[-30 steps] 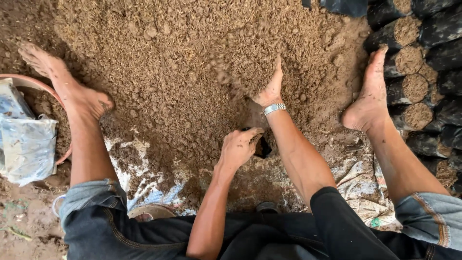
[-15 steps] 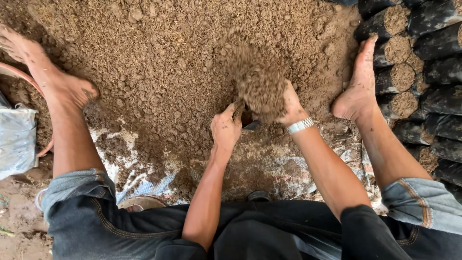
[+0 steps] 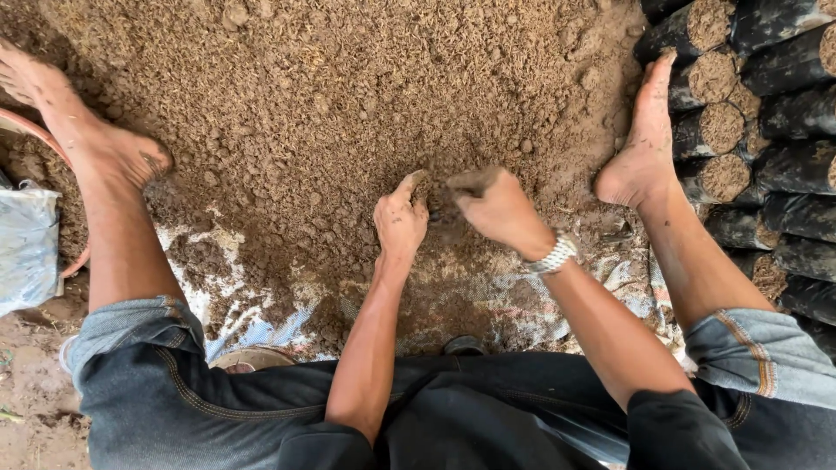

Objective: Filling small black plastic nursery bags with soil by hand

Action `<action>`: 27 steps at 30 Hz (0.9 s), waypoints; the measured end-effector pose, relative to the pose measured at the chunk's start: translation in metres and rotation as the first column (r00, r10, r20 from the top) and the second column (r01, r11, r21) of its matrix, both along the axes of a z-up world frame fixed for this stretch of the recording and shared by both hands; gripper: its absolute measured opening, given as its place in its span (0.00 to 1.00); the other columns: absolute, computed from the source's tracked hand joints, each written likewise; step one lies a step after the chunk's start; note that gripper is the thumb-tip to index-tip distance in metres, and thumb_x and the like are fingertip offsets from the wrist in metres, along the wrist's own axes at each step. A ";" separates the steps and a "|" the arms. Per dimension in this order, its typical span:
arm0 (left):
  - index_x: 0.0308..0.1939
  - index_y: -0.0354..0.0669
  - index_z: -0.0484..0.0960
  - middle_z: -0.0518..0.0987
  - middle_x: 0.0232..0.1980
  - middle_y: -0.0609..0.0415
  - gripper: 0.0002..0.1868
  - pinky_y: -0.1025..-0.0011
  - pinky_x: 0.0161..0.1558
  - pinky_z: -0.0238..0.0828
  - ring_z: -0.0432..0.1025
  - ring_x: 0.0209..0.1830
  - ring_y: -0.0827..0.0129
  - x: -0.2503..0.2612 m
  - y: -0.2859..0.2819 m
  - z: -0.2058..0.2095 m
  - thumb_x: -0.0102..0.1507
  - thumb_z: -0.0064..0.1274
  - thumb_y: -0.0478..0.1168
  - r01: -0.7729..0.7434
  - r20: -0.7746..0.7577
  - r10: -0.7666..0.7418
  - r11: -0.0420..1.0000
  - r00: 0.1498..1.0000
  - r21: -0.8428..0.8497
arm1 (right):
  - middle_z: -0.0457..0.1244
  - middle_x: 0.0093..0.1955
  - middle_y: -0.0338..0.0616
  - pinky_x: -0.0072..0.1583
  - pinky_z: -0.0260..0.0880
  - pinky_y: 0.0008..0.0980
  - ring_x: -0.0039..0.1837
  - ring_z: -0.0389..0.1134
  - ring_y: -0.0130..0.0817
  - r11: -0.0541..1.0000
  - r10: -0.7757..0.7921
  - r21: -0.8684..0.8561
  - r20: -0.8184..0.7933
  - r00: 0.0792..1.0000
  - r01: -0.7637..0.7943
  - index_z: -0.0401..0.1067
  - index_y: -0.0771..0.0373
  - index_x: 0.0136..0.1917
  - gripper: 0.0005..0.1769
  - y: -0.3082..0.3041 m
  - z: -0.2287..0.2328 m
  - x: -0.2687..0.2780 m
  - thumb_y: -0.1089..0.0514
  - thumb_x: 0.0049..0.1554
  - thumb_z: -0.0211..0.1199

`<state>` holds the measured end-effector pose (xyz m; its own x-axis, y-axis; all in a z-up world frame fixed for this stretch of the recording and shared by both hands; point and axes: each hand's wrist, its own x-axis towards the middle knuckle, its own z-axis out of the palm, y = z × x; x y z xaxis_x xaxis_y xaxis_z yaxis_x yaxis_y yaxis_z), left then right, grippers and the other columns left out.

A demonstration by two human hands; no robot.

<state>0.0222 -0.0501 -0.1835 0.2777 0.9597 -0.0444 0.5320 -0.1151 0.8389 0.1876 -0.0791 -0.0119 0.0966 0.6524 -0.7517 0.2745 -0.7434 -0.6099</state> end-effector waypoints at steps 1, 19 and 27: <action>0.56 0.51 0.84 0.72 0.13 0.54 0.25 0.73 0.24 0.63 0.64 0.10 0.65 0.001 -0.001 0.005 0.57 0.56 0.25 -0.002 0.023 0.002 1.000 1.000 0.009 | 0.70 0.54 0.60 0.28 0.66 0.27 0.34 0.69 0.37 0.988 0.049 0.138 0.149 0.988 -0.069 0.72 0.66 0.67 0.22 0.002 -0.009 -0.010 0.66 0.58 0.60; 0.57 0.40 0.80 0.78 0.25 0.46 0.18 0.69 0.22 0.61 0.69 0.15 0.60 -0.080 0.034 0.154 0.65 0.48 0.23 0.037 -0.121 0.005 0.938 0.993 0.344 | 0.16 0.86 0.61 0.80 0.32 0.64 0.84 0.22 0.67 0.933 -0.272 0.104 -0.428 0.862 0.346 0.21 0.58 0.85 0.48 -0.038 -0.138 -0.059 0.42 0.66 0.43; 0.52 0.51 0.86 0.79 0.18 0.54 0.18 0.73 0.18 0.68 0.65 0.09 0.66 -0.111 0.017 0.128 0.64 0.46 0.29 0.121 -0.179 -0.083 0.969 0.980 0.213 | 0.35 0.86 0.62 0.81 0.38 0.63 0.85 0.38 0.62 0.533 -0.642 -0.245 -0.741 0.198 0.810 0.38 0.61 0.85 0.64 0.092 -0.187 -0.071 0.14 0.56 0.43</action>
<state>-0.0892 -0.0328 -0.0555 0.3812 0.9176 0.1123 0.6385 -0.3492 0.6858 0.1168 0.0130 -0.1989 0.1321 0.7004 -0.7015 -0.8846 -0.2360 -0.4022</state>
